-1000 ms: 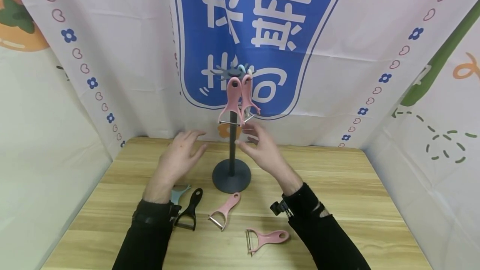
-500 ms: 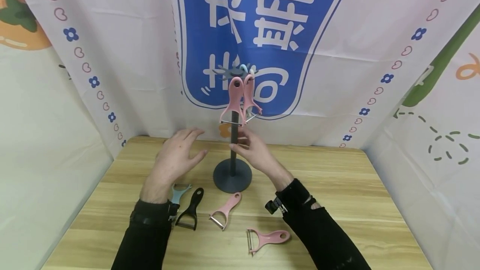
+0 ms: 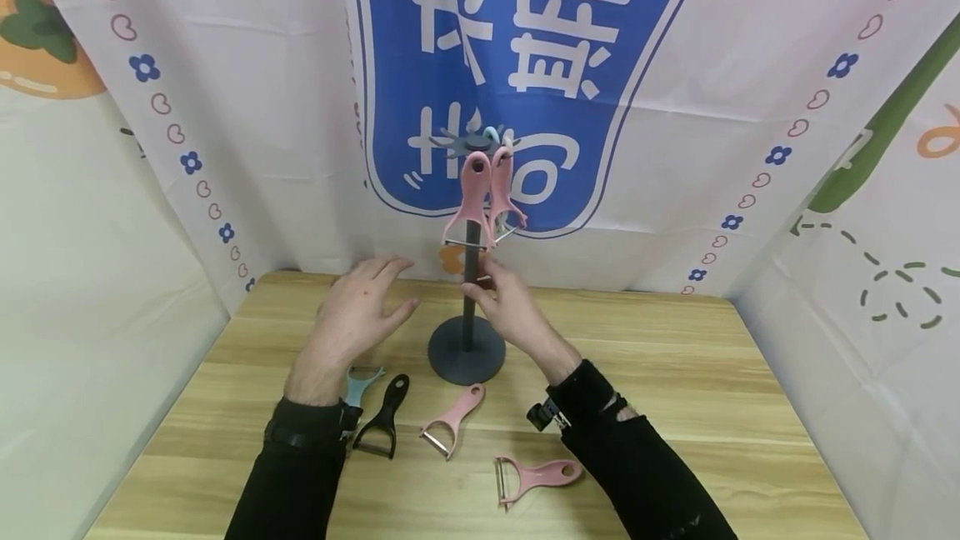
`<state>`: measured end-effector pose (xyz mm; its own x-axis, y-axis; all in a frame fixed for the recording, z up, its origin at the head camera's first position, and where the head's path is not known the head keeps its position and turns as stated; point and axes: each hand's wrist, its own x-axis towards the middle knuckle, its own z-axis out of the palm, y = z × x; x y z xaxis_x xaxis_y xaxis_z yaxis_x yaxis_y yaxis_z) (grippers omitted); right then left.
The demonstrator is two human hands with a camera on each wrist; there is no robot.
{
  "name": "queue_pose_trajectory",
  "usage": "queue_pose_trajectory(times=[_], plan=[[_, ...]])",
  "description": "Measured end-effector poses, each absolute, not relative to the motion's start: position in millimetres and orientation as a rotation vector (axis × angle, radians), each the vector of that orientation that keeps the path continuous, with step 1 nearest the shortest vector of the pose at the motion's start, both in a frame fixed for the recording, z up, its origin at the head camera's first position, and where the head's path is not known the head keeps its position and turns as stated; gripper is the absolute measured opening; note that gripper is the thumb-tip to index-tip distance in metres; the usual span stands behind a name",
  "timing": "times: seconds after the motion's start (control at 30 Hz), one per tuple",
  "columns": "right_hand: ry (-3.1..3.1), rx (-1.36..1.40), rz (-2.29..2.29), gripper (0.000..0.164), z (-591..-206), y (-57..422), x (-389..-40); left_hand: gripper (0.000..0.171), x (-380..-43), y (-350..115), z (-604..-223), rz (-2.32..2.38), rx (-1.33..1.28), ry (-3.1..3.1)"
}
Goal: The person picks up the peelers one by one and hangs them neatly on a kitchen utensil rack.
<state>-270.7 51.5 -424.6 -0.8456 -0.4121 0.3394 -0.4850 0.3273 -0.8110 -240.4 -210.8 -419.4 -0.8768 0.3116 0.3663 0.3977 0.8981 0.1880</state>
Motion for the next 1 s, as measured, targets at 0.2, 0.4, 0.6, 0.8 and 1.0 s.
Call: queue_pose_trajectory(times=[0.2,0.4,0.6,0.8,1.0], plan=[[-2.469,0.805,1.547,0.018,-422,62,-272,0.064,-240,-208,-419,-0.357,-0.542,-2.731],[-2.522,0.72,1.538,0.015,-422,86,-274,0.064,-239,-206,-420,-0.372,-0.552,-2.719],[-2.52,0.682,1.573,0.018,-423,115,-273,0.064,-239,-205,-421,-0.383,-0.561,-2.719],[-2.475,0.656,1.6,0.017,-424,145,-268,0.065,-238,-204,-421,-0.382,-0.575,-2.735],[-2.515,0.626,1.597,0.019,-422,170,-260,0.065,-238,-203,-421,-0.374,-0.579,-2.746]])
